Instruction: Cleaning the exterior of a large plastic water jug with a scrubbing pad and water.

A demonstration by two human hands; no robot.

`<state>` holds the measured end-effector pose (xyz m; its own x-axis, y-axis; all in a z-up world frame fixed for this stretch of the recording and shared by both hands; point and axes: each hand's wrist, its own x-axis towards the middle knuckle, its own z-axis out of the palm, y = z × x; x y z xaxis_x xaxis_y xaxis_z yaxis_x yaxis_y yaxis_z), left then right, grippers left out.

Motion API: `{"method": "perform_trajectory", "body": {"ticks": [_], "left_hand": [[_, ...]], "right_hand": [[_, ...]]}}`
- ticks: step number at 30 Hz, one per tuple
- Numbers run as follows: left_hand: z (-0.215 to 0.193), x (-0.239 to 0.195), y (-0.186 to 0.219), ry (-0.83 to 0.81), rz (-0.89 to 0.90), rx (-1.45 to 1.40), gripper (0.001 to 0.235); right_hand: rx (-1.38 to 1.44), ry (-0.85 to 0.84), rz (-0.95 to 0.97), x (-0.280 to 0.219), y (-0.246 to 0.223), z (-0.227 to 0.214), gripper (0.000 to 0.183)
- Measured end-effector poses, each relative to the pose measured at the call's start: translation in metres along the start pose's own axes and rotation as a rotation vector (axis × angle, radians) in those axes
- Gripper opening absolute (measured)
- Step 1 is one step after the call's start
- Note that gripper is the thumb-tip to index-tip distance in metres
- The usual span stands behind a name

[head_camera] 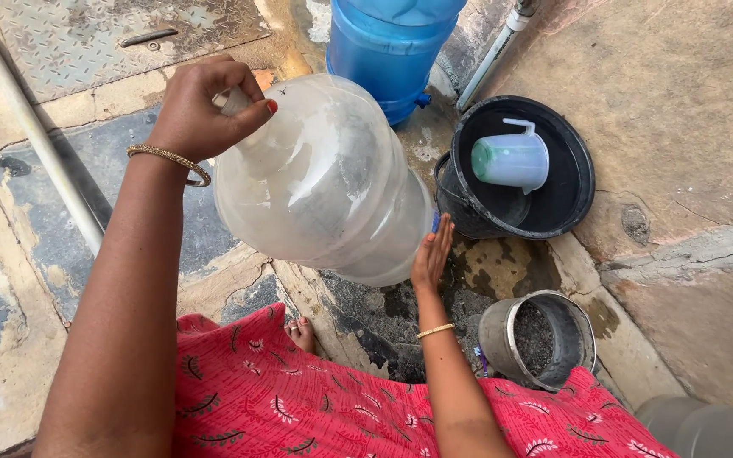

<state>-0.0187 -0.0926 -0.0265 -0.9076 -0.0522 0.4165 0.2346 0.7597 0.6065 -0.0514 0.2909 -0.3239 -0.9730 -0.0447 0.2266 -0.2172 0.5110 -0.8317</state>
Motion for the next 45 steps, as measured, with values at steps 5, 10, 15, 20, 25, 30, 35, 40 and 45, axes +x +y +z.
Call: {"method": "perform_trajectory", "body": {"ticks": [5,10,15,20,25,30,35,40,45], "left_hand": [[0.002,0.0,-0.002,-0.003,-0.009,0.025,0.021],[0.009,0.001,-0.008,0.09,-0.059,0.049,0.018],[0.02,0.005,0.009,0.152,-0.275,0.143,0.025],[0.033,0.01,0.025,0.229,-0.322,0.269,0.033],[0.049,0.017,0.037,0.289,-0.305,0.329,0.021],[0.037,0.019,0.035,0.21,-0.303,0.238,0.015],[0.028,0.016,0.029,0.174,-0.236,0.138,0.016],[0.049,0.02,0.044,0.169,-0.17,0.156,0.013],[0.052,0.022,0.032,0.251,-0.28,0.262,0.007]], "right_hand": [[0.474,-0.081,0.791,-0.021,0.045,0.004,0.094],[0.905,0.042,0.899,-0.017,0.138,0.016,0.084],[0.341,0.102,0.764,0.003,0.086,-0.016,0.076],[0.032,0.09,0.289,0.015,-0.03,-0.009,0.071],[0.316,0.15,-0.171,-0.027,-0.205,0.007,0.081],[0.03,0.226,-0.297,-0.059,-0.166,0.028,0.082],[-0.036,0.225,0.053,-0.038,-0.038,0.023,0.086],[0.332,0.053,0.109,0.026,-0.081,-0.006,0.08],[0.196,0.136,-0.298,-0.03,-0.192,0.006,0.071]]}}
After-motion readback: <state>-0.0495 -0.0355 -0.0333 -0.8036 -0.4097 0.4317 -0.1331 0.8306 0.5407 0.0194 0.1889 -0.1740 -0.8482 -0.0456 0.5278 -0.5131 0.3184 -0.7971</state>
